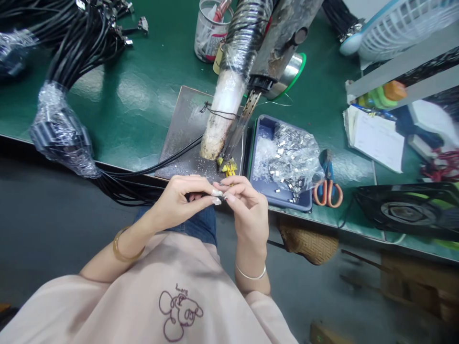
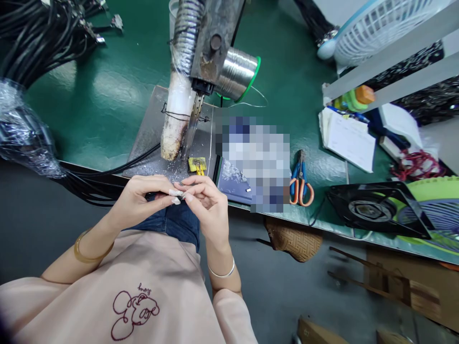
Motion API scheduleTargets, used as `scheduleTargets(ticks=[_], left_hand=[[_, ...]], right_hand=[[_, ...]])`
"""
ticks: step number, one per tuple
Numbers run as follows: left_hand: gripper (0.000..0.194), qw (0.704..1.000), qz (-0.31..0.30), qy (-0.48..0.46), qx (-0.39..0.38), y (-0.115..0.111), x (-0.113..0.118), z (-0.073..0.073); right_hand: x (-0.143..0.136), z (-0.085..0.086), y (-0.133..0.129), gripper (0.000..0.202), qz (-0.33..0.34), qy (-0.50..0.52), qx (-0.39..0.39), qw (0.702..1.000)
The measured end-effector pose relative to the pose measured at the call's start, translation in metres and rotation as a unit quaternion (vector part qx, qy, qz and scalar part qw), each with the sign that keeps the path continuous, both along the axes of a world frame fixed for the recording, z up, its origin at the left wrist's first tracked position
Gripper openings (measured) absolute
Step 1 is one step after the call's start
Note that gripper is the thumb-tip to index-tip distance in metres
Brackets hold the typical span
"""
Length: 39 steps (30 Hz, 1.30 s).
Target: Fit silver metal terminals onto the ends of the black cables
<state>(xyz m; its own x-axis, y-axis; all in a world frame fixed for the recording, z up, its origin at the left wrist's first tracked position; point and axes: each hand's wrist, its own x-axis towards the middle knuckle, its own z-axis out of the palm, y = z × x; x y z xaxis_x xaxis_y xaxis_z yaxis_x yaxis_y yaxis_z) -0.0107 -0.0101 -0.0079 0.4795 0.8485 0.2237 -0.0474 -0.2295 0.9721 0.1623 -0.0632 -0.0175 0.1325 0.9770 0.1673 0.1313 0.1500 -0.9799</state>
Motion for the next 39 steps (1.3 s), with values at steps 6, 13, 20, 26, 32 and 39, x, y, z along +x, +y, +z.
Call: scheduleTargets(ticks=[6,13,20,26,32,39], left_hand=[[0.016,0.997,0.001,-0.013,-0.070,-0.002,0.000,-0.001],[0.012,0.968,0.018,-0.079,-0.238,0.002,0.006,0.000],[0.010,0.968,0.037,-0.084,-0.234,0.006,0.010,0.003],[0.014,0.973,0.048,-0.055,-0.220,0.006,0.010,0.002],[0.015,0.976,0.048,-0.038,-0.210,0.008,0.012,0.002],[0.013,0.979,0.070,-0.029,-0.187,0.010,0.017,0.001]], right_hand=[[-0.007,0.000,0.001,0.009,-0.049,0.018,0.042,0.998],[-0.009,0.003,-0.002,0.013,-0.182,-0.168,0.166,0.955],[-0.011,-0.001,-0.003,0.024,-0.133,-0.311,0.291,0.895],[-0.008,-0.007,0.002,0.014,-0.123,-0.228,0.221,0.940],[-0.007,-0.005,0.006,0.019,-0.119,-0.296,0.263,0.911],[-0.007,-0.004,0.008,0.022,-0.120,-0.353,0.290,0.881]])
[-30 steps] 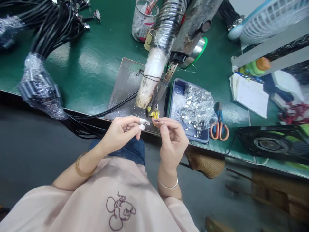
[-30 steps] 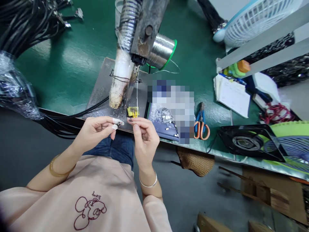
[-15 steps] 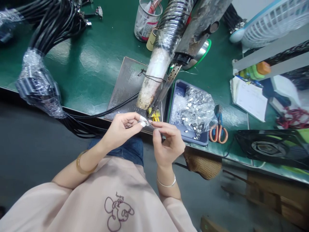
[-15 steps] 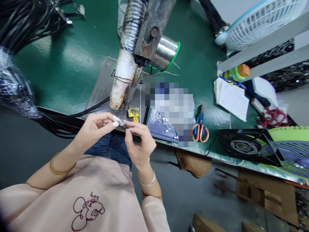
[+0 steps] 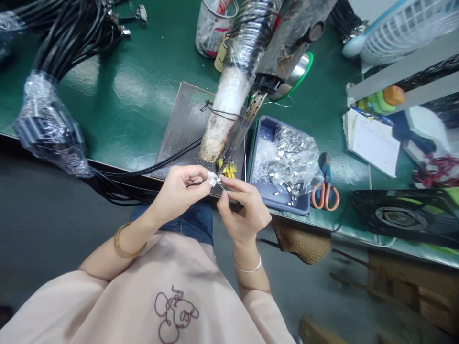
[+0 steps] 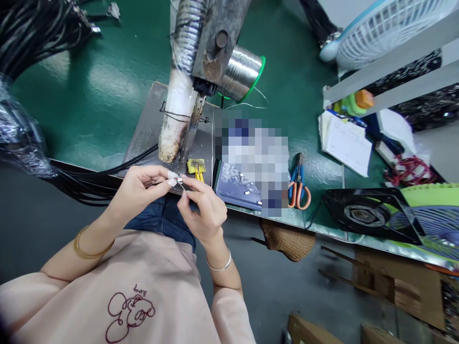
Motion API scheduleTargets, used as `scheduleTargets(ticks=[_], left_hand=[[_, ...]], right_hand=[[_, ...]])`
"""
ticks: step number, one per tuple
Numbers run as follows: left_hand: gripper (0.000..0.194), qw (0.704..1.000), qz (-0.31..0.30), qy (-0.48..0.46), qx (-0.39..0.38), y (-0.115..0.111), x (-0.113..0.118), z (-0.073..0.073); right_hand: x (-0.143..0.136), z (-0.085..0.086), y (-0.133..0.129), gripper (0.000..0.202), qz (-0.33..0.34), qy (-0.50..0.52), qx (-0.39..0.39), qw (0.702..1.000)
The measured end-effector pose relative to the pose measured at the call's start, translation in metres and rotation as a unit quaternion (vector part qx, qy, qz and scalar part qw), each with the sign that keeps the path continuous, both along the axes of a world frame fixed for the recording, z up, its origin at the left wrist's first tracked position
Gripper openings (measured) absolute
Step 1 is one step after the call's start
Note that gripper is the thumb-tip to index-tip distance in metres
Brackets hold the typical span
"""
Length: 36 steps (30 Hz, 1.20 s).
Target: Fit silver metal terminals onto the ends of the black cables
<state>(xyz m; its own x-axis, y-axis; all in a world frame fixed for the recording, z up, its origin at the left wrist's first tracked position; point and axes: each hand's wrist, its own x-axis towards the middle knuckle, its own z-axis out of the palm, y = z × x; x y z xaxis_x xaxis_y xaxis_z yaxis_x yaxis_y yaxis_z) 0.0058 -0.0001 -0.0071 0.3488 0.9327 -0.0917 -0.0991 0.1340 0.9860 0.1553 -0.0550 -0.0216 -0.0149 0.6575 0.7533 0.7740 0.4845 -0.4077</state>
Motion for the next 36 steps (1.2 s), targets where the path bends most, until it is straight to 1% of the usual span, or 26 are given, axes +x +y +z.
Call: scheduleTargets(ticks=[3,6,9,16,24,36], left_hand=[[0.010,1.000,0.008,0.002,0.010,0.000,0.003,0.001],[0.009,1.000,0.016,0.000,0.017,0.001,0.005,0.002],[0.010,0.999,0.027,0.005,0.022,0.001,0.007,0.003],[0.012,0.999,0.030,0.031,0.029,0.000,0.006,0.004],[0.008,0.999,0.034,0.031,0.030,-0.001,0.005,0.004],[0.010,0.998,0.033,0.036,0.036,0.000,0.004,0.009]], right_hand=[[-0.001,0.000,0.001,0.022,-0.018,-0.008,0.002,1.000],[-0.003,0.000,0.002,0.023,-0.028,0.006,-0.009,1.000],[-0.003,0.001,0.003,0.022,-0.026,0.018,-0.016,0.999],[-0.004,0.002,0.004,0.021,-0.023,0.028,-0.023,0.999],[-0.005,0.003,0.004,0.021,-0.030,0.034,-0.028,0.999],[-0.008,0.010,0.004,0.022,-0.034,0.030,-0.033,0.998]])
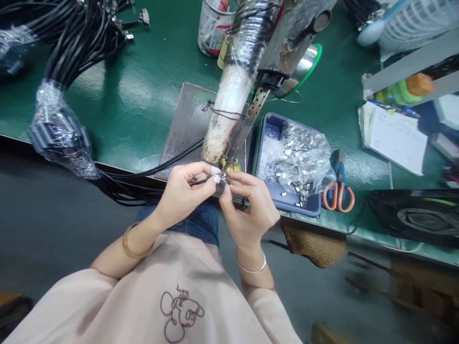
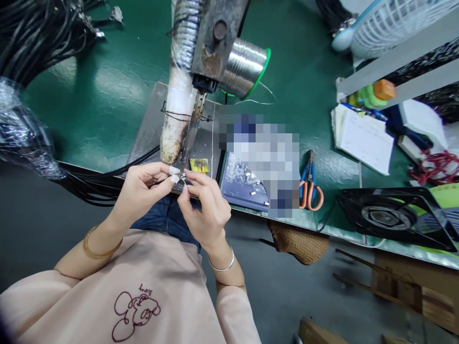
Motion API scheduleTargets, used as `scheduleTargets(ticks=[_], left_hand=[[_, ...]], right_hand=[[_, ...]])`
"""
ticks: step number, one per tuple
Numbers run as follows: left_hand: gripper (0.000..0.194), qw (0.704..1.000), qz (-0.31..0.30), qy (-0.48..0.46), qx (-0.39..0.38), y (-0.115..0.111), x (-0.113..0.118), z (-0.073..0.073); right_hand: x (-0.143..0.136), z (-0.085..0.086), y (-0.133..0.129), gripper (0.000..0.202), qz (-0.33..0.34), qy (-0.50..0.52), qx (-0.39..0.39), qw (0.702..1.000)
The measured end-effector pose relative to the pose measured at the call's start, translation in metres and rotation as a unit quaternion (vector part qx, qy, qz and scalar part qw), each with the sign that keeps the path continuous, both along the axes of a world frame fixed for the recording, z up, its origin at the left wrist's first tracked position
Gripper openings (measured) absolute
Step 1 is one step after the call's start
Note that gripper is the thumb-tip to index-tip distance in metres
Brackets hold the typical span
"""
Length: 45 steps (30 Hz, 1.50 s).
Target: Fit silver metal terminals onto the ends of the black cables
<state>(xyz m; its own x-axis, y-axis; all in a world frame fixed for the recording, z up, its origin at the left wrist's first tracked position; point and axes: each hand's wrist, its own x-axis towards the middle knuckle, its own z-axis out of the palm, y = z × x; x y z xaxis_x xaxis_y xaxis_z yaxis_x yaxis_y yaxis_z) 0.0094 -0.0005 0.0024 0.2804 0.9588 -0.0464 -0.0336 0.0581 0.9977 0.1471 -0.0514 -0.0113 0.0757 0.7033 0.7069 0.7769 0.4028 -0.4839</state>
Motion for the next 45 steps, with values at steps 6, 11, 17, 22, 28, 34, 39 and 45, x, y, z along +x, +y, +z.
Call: scheduleTargets(ticks=[6,11,17,22,28,34,39,45], left_hand=[[0.010,1.000,-0.002,-0.002,-0.019,0.0012,-0.0016,-0.0026],[0.010,1.000,-0.008,0.011,-0.012,0.0001,-0.0018,-0.0041],[0.009,1.000,-0.005,0.024,0.012,-0.0013,-0.0011,-0.0014],[0.009,0.999,0.003,0.037,0.034,-0.0016,0.0006,0.0013],[0.008,0.998,0.005,0.039,0.039,-0.0019,0.0005,0.0036],[0.008,0.999,-0.004,0.040,0.030,0.0003,-0.0020,0.0019],[0.008,0.999,-0.018,0.033,0.022,0.0021,-0.0029,-0.0017],[0.008,0.999,-0.021,0.026,0.012,0.0011,-0.0014,-0.0017]], right_hand=[[0.0007,0.0010,-0.0007,0.023,0.003,-0.025,-0.012,1.000],[0.0017,0.0000,-0.0022,0.024,-0.001,-0.037,-0.009,0.999],[0.0015,-0.0011,-0.0011,0.022,-0.009,-0.042,-0.003,0.999],[0.0009,-0.0007,0.0005,0.021,-0.011,-0.038,0.001,0.999],[-0.0008,0.0015,-0.0007,0.023,-0.014,-0.034,-0.001,0.999],[-0.0008,0.0024,0.0001,0.022,-0.009,-0.047,0.003,0.999],[0.0008,0.0007,-0.0005,0.022,-0.001,-0.046,-0.007,0.999],[0.0017,0.0008,-0.0010,0.021,-0.004,-0.047,-0.006,0.999]])
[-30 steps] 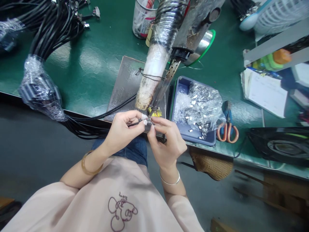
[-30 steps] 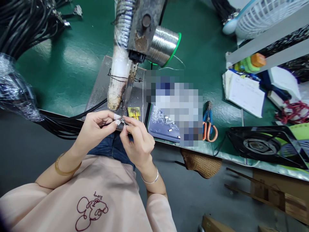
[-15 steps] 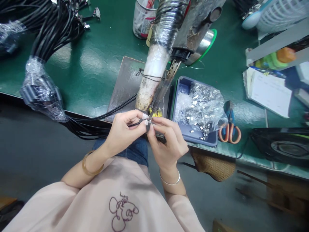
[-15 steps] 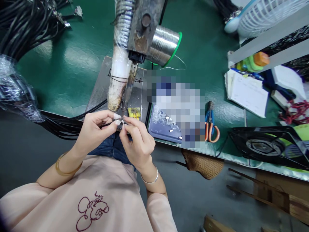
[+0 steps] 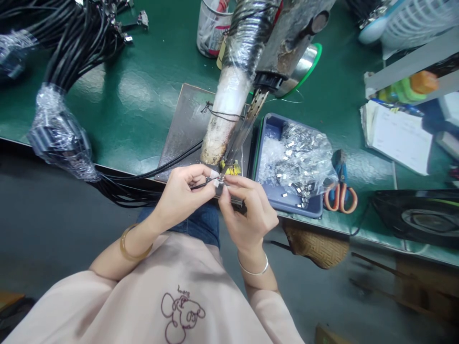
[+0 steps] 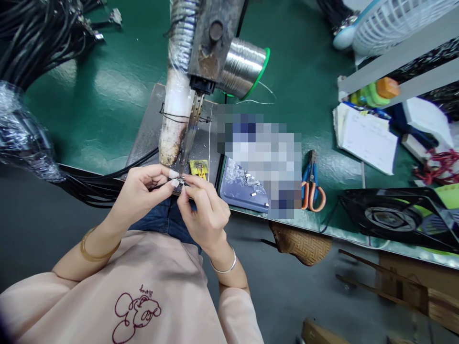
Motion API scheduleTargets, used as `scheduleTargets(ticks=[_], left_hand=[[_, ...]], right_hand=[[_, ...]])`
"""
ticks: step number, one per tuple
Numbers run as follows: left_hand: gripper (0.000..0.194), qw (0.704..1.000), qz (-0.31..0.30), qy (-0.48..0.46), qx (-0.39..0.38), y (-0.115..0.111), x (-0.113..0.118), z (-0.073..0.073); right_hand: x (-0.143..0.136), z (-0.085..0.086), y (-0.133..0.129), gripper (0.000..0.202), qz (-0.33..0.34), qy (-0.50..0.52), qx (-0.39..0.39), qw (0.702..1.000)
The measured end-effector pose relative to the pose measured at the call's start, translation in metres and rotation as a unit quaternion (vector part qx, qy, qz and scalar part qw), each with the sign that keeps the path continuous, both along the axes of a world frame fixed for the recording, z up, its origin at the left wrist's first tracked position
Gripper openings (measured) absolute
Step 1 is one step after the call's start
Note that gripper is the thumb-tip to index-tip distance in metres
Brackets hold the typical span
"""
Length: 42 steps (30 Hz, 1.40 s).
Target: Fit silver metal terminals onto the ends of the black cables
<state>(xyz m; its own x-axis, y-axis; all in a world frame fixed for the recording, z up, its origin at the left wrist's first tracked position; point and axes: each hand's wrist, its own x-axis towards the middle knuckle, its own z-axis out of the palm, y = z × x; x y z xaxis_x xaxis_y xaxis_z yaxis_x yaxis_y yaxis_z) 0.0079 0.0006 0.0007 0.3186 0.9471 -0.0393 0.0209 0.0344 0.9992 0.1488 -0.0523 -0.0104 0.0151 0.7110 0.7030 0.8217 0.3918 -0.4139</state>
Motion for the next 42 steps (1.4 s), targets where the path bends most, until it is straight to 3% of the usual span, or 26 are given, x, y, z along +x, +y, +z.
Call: scheduleTargets(ticks=[11,24,30,42], left_hand=[[0.007,1.000,0.005,0.002,0.029,-0.003,0.001,0.000],[0.006,1.000,-0.005,-0.019,0.001,-0.005,-0.001,-0.003],[0.017,0.999,-0.025,-0.039,-0.017,-0.004,-0.006,-0.001],[0.014,0.999,0.010,-0.023,0.043,-0.001,-0.006,0.002]], right_hand=[[-0.002,0.001,-0.001,0.021,-0.009,0.005,0.015,1.000],[0.001,-0.003,-0.003,0.019,0.016,-0.007,0.018,1.000],[0.001,-0.003,-0.002,0.020,0.010,0.043,-0.003,0.999],[0.002,-0.001,0.000,0.021,0.010,0.016,0.000,1.000]])
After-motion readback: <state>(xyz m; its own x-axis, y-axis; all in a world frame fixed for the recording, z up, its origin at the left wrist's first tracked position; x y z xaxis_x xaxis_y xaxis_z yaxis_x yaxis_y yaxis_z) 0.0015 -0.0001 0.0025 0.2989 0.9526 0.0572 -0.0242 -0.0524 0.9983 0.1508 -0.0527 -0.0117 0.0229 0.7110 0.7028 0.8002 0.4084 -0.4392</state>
